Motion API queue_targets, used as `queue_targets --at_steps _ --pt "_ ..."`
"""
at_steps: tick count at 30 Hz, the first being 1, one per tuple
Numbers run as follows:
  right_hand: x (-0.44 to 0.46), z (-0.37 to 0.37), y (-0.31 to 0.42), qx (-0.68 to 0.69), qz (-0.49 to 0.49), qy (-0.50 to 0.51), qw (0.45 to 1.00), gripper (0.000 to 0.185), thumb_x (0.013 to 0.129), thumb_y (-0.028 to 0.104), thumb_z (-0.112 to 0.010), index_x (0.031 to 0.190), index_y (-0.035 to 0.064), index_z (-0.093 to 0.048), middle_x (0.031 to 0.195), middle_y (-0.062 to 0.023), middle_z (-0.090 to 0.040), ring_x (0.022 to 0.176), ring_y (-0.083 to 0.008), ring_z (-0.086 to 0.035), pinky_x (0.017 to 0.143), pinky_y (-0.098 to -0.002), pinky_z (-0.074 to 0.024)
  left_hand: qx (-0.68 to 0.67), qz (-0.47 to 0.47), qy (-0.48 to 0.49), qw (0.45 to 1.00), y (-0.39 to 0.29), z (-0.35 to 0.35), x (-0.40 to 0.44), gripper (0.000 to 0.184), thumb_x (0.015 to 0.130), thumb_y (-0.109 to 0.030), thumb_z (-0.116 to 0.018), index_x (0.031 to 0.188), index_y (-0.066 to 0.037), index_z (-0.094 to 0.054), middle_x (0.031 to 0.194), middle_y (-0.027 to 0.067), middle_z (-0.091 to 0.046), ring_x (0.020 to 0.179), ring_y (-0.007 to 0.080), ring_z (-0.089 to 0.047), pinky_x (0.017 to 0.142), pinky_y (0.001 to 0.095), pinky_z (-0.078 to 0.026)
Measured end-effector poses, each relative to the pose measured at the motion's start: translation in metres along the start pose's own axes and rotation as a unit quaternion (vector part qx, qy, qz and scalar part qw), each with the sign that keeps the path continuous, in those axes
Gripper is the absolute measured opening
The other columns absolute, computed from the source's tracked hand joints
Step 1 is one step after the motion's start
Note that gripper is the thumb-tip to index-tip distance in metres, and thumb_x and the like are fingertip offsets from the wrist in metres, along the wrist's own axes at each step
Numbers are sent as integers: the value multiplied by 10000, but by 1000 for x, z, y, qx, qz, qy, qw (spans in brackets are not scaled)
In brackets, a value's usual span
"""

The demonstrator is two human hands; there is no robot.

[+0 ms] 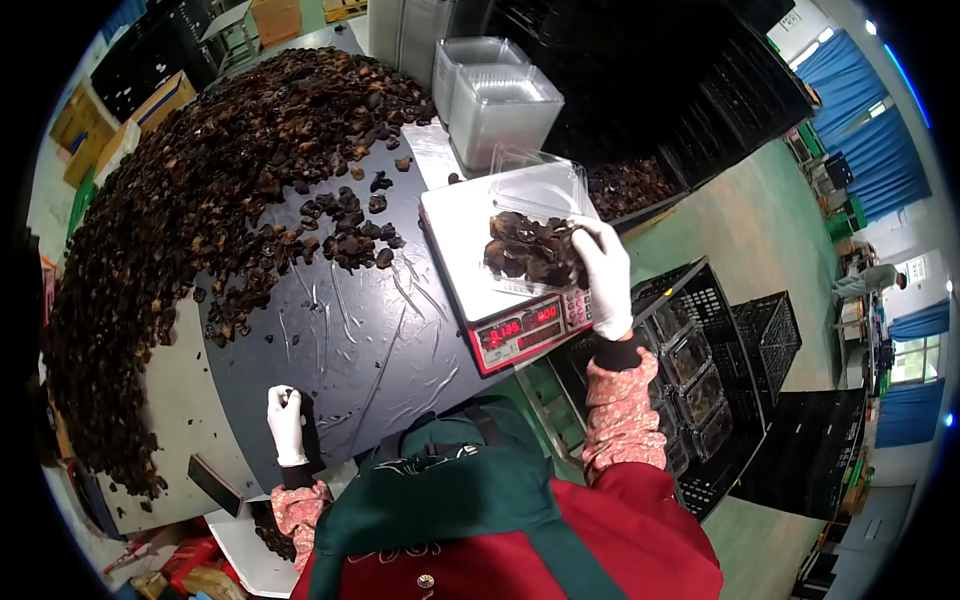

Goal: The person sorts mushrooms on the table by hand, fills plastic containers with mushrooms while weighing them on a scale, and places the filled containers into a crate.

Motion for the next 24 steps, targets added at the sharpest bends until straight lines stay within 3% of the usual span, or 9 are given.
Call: queue_targets --at_steps 4,8,9,12,15,18,20,22,24 --pt "11 26 -13 38 -42 -43 997 238 945 105 -591 1149 -6 -645 1014 -28 -656 909 -91 -595 829 -240 -483 -193 44 88 976 -49 -46 -11 77 968 -156 -567 965 -80 -575 652 -35 -493 475 37 -412 401 206 -272" --pt "22 23 -25 5 4 -50 999 229 950 109 -580 1142 4 -649 1035 -30 -657 936 -96 -593 864 -241 -465 -203 9 177 963 -114 -103 -22 106 951 -154 -599 1021 -75 -590 693 -32 -531 503 30 -426 432 194 -289" --pt "19 15 -20 31 -41 -53 997 222 948 107 -586 1136 8 -650 1025 -30 -660 943 -97 -594 871 -244 -464 -205 2 193 960 -130 -117 -24 105 948 -148 -602 1026 -78 -591 697 -34 -533 507 29 -428 437 193 -292" --pt "28 2 -25 -42 82 -51 994 238 927 88 -586 1141 -1 -642 1053 -61 -662 979 -140 -602 900 -277 -466 -202 -21 238 950 -183 -159 -34 104 952 -154 -613 1040 -100 -601 753 -36 -546 573 20 -445 467 177 -316" --pt "29 -20 -45 -138 134 33 981 265 885 80 -611 1132 -12 -637 1111 -119 -650 1092 -229 -602 986 -321 -445 -182 -94 303 931 -234 -206 -49 134 945 -159 -623 1060 -92 -606 813 -30 -592 660 26 -482 542 178 -360" --pt "25 -8 -41 -138 139 53 979 299 875 54 -597 1167 -6 -619 1217 -113 -607 1167 -219 -566 1025 -330 -425 -170 -202 326 908 -268 -242 -63 130 955 -170 -617 1053 -86 -600 838 -26 -624 683 24 -487 578 182 -374" --pt "30 6 -49 -44 107 53 992 381 889 16 -559 1267 -30 -542 1297 -98 -560 1228 -188 -520 1069 -325 -393 -182 -124 353 909 -269 -254 -66 114 959 -170 -614 1033 -87 -590 839 -26 -619 650 16 -469 551 177 -359" --pt "29 12 -42 1 129 -13 992 296 866 11 -578 1155 12 -639 1156 -141 -632 1116 -274 -588 979 -351 -453 -205 -125 341 909 -267 -261 -68 103 966 -177 -606 1016 -90 -582 812 -29 -598 613 12 -456 522 171 -347" --pt "26 -1 -39 -141 203 72 966 286 876 35 -591 1154 30 -661 1106 -138 -666 1107 -304 -607 972 -361 -465 -259 -66 316 911 -257 -260 -67 99 973 -148 -597 1033 -72 -576 785 -14 -588 554 19 -456 478 185 -330"
Point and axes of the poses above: each hand's wrist, its own x-axis towards the middle knuckle, its own z-axis out of the back of the hand, y = z × x, the point moved 8 cm from there along x, towards the middle knuckle
